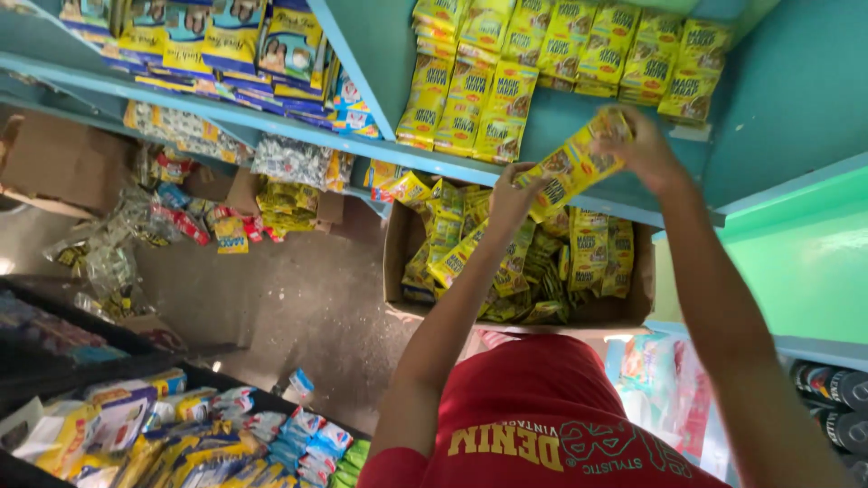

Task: Organizing and stocking seasoning packets onto retail shelves in a grocery store.

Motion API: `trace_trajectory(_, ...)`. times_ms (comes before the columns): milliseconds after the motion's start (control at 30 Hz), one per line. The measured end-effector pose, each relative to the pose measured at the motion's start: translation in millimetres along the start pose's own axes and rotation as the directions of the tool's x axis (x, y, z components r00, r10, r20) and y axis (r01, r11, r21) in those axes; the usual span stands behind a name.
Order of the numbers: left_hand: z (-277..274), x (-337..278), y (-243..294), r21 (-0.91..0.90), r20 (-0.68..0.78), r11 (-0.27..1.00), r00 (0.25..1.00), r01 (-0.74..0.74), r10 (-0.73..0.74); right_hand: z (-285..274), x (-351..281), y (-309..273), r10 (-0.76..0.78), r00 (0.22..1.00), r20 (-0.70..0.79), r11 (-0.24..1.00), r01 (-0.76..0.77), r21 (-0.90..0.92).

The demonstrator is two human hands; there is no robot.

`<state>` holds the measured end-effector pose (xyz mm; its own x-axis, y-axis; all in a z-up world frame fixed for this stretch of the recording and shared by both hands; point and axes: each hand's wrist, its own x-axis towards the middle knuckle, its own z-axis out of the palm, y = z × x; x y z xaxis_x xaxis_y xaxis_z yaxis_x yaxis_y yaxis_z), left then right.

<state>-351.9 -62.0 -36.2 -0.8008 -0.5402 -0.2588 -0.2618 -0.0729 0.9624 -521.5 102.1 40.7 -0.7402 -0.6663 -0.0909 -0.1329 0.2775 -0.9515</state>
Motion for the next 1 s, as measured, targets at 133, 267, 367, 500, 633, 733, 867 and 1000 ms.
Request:
trace_trajectory(133,26,9,34,0.186,-0.164,0.956,0.952,-0.227,0.259,-26,95,2,0.054,0.992,0.111,0.992,-0.041,-0.117)
trace_trajectory(267,18,-4,65,0.411,-0.084,0.908,0.988,-0.084,0.129,1,129,-41,0.236,0.937,0.257,0.949,-0.166,-0.267)
trace_trajectory(367,20,-29,87,0.663,-0.037,0.735,0.974,-0.144,0.224,14,127,-60,0.296,0.897,0.327,0.931,-0.193,-0.311)
trace_trajectory(500,34,-27,69,0.882,0.058,0.454,0.986,-0.125,0.159,15,190,25,0.280,0.906,0.317,0.888,-0.119,-0.444)
trace_trajectory(633,51,1,-4,0.946,0.154,0.140,0.788,-0.291,0.597,25,167,42,0.026,0.995,0.096,0.913,0.015,-0.408)
trace_trajectory(733,57,7,-5,0.955,0.123,0.125,0.741,-0.270,0.660,33,137,39,-0.254,0.961,-0.108,0.891,0.189,-0.412)
trace_trajectory(867,55,10,4,0.953,0.087,0.156,0.731,-0.258,0.677,36,118,94,-0.179,0.882,-0.437,0.953,0.046,-0.298)
trace_trajectory(1000,61,13,-5,0.977,0.096,0.074,0.718,-0.201,0.690,47,99,81,-0.035,0.957,-0.290,0.991,-0.003,-0.132)
